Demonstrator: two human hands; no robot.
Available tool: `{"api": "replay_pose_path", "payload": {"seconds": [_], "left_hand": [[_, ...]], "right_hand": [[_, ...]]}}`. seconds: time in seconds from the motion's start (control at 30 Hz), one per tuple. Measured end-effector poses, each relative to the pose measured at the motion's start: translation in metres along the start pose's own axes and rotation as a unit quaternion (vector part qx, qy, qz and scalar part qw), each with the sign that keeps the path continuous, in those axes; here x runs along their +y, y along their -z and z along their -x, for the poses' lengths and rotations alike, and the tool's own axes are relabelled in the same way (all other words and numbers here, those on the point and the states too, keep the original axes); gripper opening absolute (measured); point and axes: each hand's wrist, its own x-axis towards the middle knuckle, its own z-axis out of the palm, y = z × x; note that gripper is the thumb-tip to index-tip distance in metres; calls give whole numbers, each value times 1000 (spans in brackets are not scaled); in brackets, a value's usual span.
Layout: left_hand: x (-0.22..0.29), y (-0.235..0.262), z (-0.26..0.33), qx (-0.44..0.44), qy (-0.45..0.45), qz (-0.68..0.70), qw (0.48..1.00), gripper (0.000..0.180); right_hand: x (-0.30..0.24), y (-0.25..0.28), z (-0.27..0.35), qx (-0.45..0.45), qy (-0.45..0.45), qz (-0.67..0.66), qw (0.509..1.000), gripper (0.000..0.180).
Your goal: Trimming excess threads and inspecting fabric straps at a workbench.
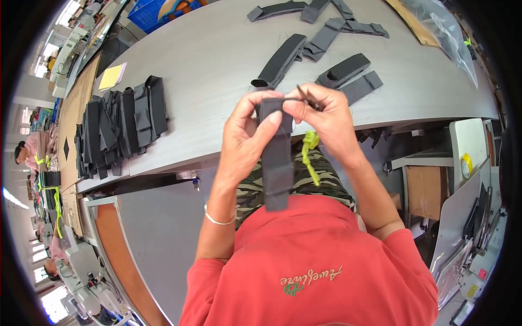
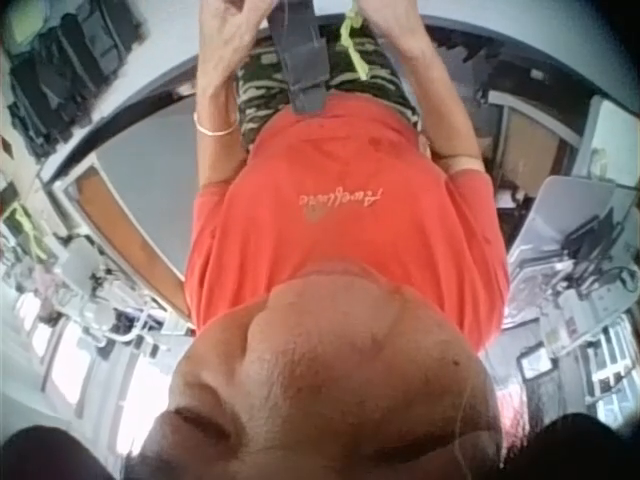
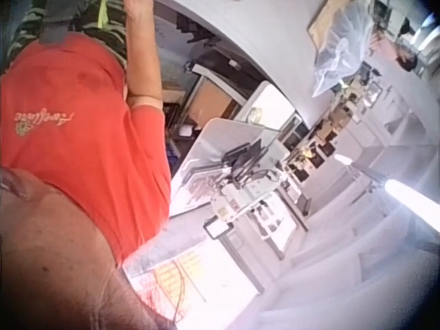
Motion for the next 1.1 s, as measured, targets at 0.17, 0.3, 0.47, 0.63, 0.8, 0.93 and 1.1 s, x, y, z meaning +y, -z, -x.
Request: {"api": "replay_pose_path", "payload": {"seconds": [0.17, 0.3, 0.47, 0.63, 0.8, 0.93, 1.1], "left_hand": [[-18, 1, 5, 65, 105, 182, 975, 13], [-19, 9, 4, 82, 132, 165, 974, 14], [-22, 11, 2, 90, 142, 178, 970, 15], [-22, 12, 1, 93, 159, 155, 971, 15], [-22, 12, -1, 95, 167, 146, 970, 15], [-25, 8, -2, 112, 156, 148, 970, 15], [-24, 6, -3, 82, 170, 147, 971, 10]], "right_hand": [[13, 3, 4, 6, -24, 85, 996, 16], [15, 13, -2, 14, 74, 243, 967, 23], [19, 12, -7, -15, 112, 327, 938, 18], [23, 7, -10, 1, 209, 448, 869, 13], [28, 8, -8, 29, 217, 424, 879, 13], [32, 10, -8, 30, 204, 420, 884, 14], [28, 7, -8, 33, 248, 469, 847, 12]]}}
